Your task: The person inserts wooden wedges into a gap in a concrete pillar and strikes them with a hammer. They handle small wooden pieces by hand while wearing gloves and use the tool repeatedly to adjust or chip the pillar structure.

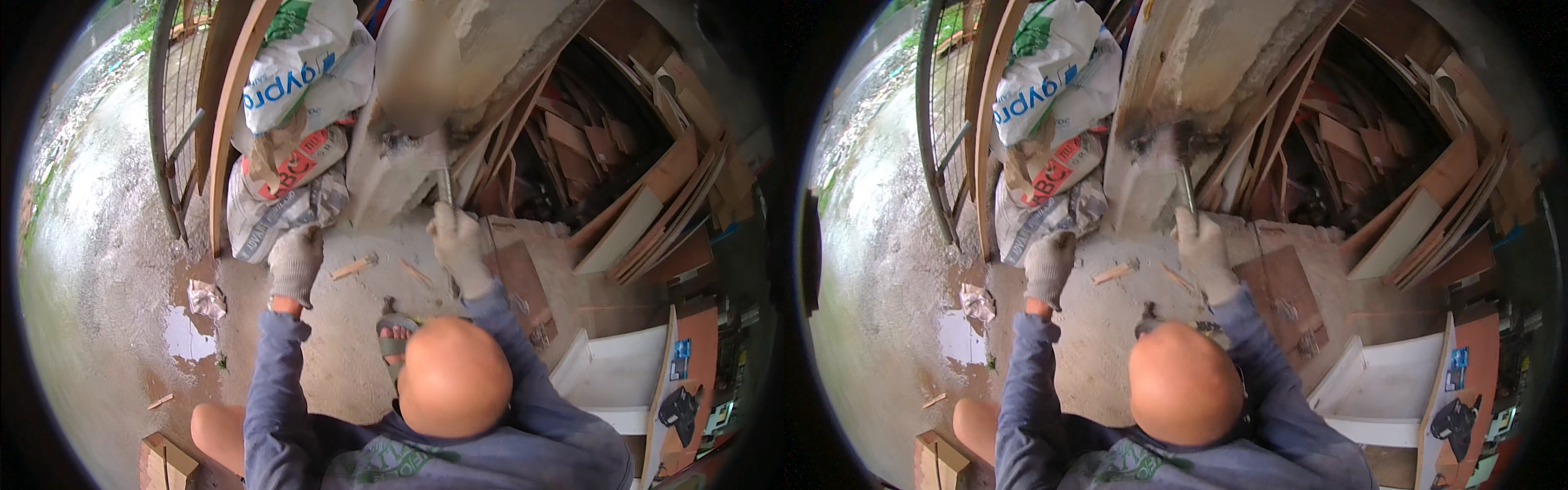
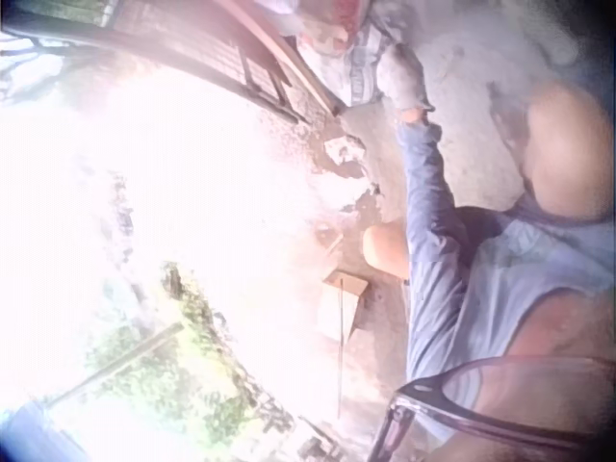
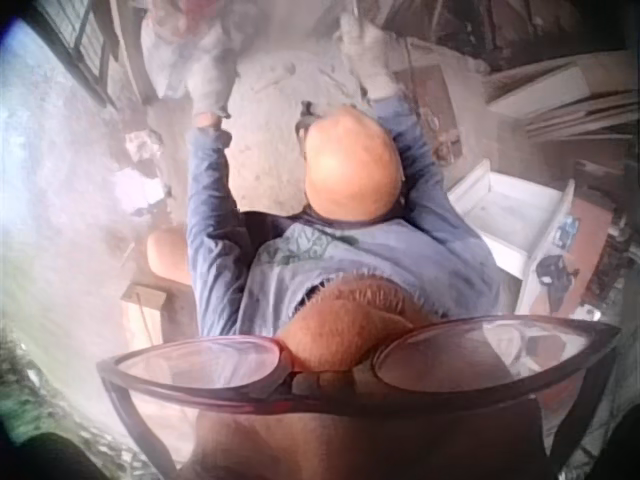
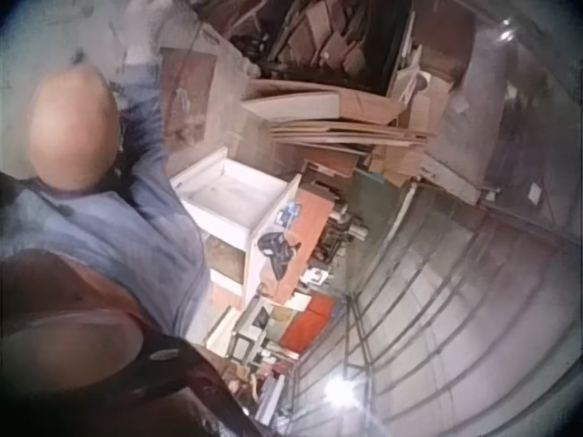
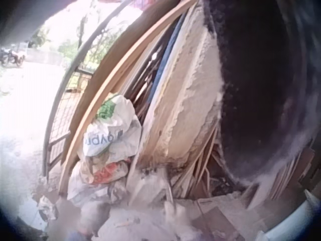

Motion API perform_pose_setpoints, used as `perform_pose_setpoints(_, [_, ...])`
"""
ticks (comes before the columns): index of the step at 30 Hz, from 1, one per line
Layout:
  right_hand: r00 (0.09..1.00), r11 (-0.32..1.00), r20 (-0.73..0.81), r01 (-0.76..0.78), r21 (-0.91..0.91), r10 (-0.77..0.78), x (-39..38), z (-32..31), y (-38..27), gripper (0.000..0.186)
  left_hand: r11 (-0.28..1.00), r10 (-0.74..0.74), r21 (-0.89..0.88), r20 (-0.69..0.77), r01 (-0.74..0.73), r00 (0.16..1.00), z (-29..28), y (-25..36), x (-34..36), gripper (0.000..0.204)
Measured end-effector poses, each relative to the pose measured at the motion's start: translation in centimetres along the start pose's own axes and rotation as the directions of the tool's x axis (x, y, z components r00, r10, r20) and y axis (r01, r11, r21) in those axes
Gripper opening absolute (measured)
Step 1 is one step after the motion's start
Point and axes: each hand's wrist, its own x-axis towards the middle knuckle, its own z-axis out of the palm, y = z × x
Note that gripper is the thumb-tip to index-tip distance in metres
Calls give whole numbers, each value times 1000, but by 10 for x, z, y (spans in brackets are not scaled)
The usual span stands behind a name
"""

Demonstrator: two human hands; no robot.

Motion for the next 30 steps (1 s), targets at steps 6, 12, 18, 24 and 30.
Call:
perform_pose_setpoints(6, [816, 806, 1, 570, -160, -578, -27, -6, 45, 34, 994, 108, 28, -72, -106, 992, 0, 5, -13, 19])
perform_pose_setpoints(12, [969, 976, 232, 127, -177, -84, -75, 6, 138, 40, 973, 211, -25, -300, -229, 930, -23, 73, 19, 19])
perform_pose_setpoints(18, [728, 909, 566, -404, -101, 386, -115, 20, 175, 35, 952, 288, 38, -456, -305, 842, -29, 134, 99, 51])
perform_pose_setpoints(24, [711, 909, 660, -403, 103, 240, -99, -1, 164, 34, 963, 142, -154, -409, -222, 901, -18, 155, 130, 112])
perform_pose_setpoints(30, [791, 978, 598, -203, 56, 130, -89, -10, 189, 30, 948, 14, -303, -281, -103, 960, -4, 171, 136, 105])
